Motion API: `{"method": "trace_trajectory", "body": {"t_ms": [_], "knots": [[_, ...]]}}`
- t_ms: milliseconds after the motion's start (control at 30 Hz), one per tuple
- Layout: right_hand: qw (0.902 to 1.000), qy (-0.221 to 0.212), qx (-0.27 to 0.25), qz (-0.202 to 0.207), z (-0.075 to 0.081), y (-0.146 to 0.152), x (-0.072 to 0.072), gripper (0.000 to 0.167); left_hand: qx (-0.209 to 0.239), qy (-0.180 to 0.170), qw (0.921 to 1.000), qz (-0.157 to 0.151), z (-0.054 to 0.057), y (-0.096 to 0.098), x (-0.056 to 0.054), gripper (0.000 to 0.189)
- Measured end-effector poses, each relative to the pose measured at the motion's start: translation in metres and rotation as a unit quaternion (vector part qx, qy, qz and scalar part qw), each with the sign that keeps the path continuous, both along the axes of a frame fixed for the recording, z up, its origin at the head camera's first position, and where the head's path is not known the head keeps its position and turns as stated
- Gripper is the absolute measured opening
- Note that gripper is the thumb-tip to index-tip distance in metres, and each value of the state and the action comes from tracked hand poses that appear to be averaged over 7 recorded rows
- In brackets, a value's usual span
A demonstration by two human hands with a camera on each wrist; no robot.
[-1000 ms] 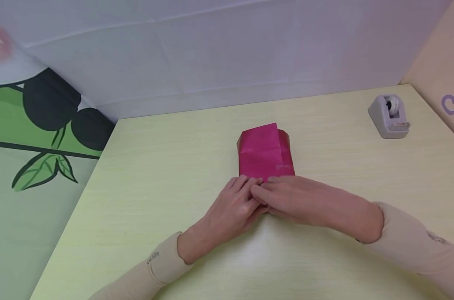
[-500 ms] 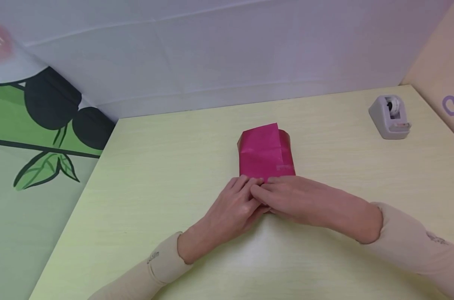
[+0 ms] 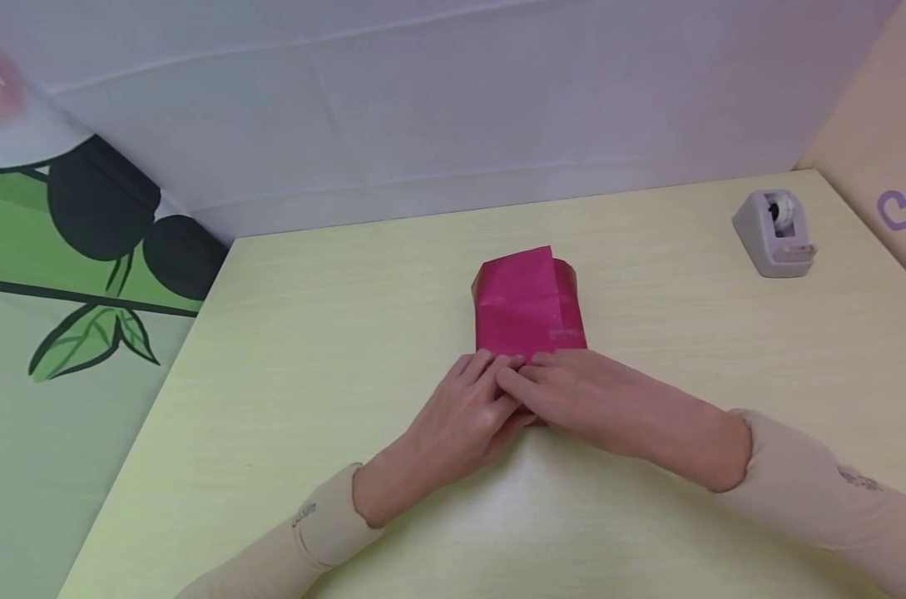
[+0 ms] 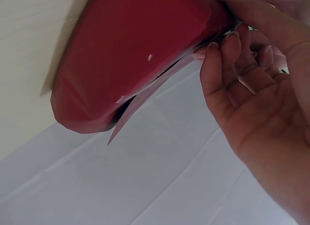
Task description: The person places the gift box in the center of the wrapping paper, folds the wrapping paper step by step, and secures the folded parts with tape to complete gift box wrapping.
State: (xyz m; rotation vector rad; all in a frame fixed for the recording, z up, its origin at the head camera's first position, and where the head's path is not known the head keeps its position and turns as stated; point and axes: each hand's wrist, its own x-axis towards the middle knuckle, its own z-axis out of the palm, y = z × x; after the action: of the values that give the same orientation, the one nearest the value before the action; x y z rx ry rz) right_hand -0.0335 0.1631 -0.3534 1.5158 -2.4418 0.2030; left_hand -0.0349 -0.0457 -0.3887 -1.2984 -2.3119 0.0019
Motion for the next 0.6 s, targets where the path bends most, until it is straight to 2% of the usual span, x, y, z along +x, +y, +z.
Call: {"method": "trace_trajectory", "body": {"t_ms": [200, 367, 600], "knots": [[0.9999, -0.004, -0.012, -0.002, 0.0018, -0.0003, 0.0002, 0.043, 0.017, 0.007, 0.9998, -0.007, -0.0005, -0.0001, -0.0010, 0.025], [0.9995, -0.025, -0.018, -0.007, 0.0018, 0.0016, -0.0008, 0.043, 0.038, 0.012, 0.9992, -0.010, -0.0024, 0.0011, -0.0014, 0.025], [0.9934, -0.109, -0.034, -0.007, 0.0092, 0.0091, -0.0010, 0.035, 0.046, 0.014, 0.9989, 0.002, -0.0017, 0.0034, 0.0000, 0.023]]}}
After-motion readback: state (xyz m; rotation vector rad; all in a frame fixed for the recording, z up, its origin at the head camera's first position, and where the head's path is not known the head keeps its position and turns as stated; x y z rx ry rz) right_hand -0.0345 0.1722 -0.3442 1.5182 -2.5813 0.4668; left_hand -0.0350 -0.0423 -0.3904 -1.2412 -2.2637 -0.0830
